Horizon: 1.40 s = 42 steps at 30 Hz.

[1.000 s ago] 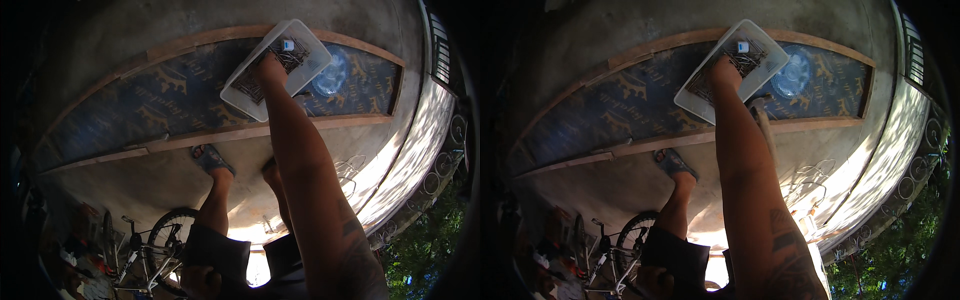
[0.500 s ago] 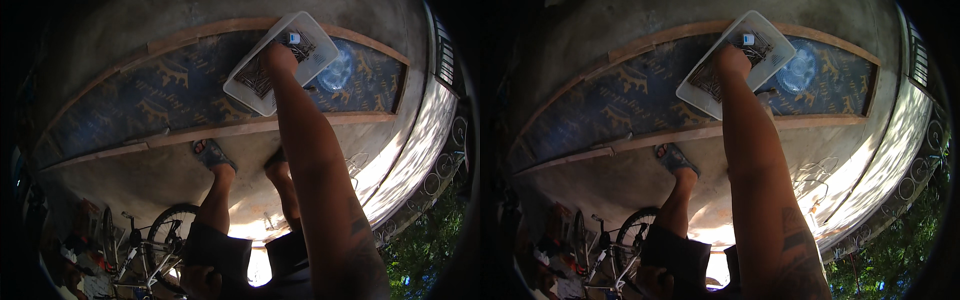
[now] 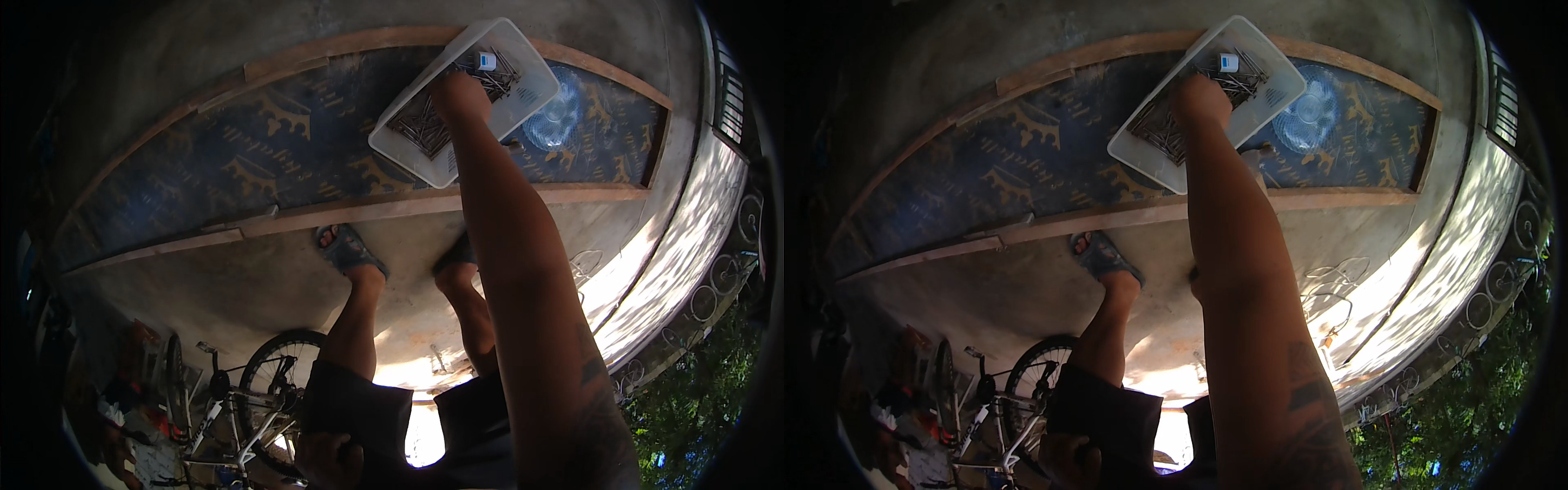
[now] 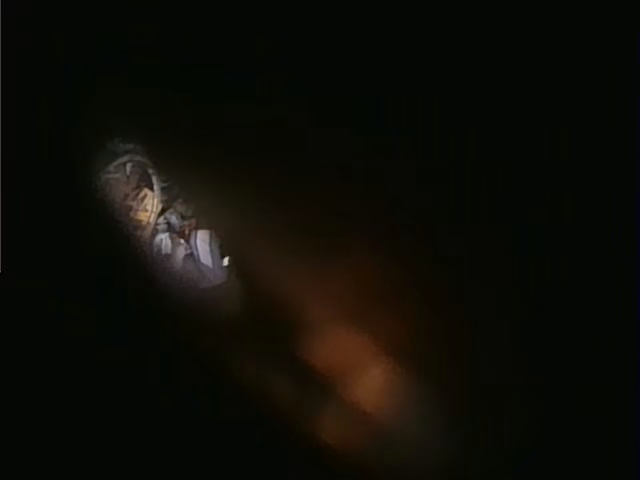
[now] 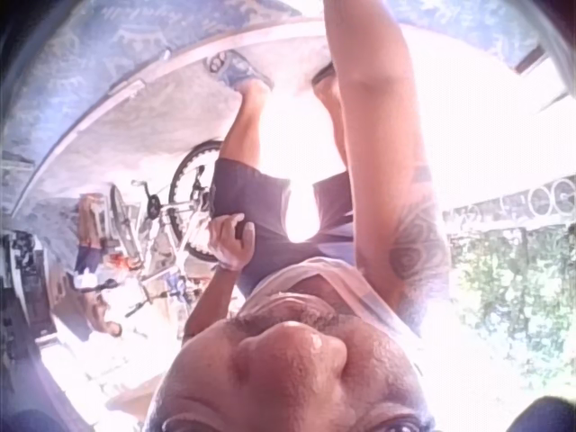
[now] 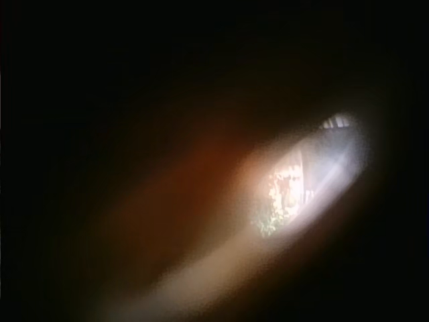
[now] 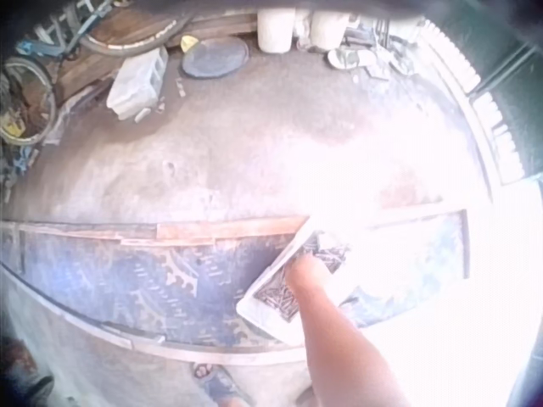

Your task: The person measures and marks a wooden plank, then uses a circular saw to cut it. Afterward, they position the cut piece onto a larger wooden frame and hammer nails to secure it. The task involves measuring, cutting, and nailing wood components.

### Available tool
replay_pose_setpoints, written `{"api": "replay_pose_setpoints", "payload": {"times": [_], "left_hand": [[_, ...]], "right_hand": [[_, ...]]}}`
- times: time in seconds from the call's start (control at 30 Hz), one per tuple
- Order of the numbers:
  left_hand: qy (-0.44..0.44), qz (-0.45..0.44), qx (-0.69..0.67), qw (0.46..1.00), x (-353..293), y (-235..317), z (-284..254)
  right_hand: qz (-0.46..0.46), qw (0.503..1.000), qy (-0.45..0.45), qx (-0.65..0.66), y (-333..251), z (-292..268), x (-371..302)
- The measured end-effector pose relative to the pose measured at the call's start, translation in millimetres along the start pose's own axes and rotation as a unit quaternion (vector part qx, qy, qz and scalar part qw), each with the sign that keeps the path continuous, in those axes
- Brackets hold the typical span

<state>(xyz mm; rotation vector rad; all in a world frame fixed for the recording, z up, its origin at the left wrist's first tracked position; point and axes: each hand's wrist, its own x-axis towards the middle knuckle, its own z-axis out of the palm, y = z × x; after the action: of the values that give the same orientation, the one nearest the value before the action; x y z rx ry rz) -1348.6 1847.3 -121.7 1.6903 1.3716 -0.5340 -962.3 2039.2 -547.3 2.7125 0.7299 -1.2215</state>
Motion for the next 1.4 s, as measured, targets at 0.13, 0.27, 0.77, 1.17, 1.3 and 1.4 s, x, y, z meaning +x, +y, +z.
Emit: {"api": "replay_pose_setpoints", "payload": {"times": [0.13,0.27,0.77,1.17,1.3,1.4], "left_hand": [[0.003,-0.009,-0.002,1.000,0,4,0],[-0.009,-0.007,0.002,1.000,4,6,-3],[-0.279,-0.138,-0.704,0.639,261,102,120],[-0.230,-0.086,-0.414,0.877,320,91,148],[-0.156,-0.036,-0.147,0.976,263,40,110],[-0.120,-0.213,-0.348,0.905,134,-89,98]], "right_hand": [[0.041,0.998,0.010,0.044,-7,3,4],[-0.016,0.992,0.091,0.088,16,8,1],[-0.355,0.930,0.001,0.099,109,-77,-318],[-0.094,0.977,0.190,0.036,214,5,-157],[0.201,0.969,-0.130,0.059,323,55,-75],[0.100,0.993,-0.017,0.053,284,71,-100]]}}
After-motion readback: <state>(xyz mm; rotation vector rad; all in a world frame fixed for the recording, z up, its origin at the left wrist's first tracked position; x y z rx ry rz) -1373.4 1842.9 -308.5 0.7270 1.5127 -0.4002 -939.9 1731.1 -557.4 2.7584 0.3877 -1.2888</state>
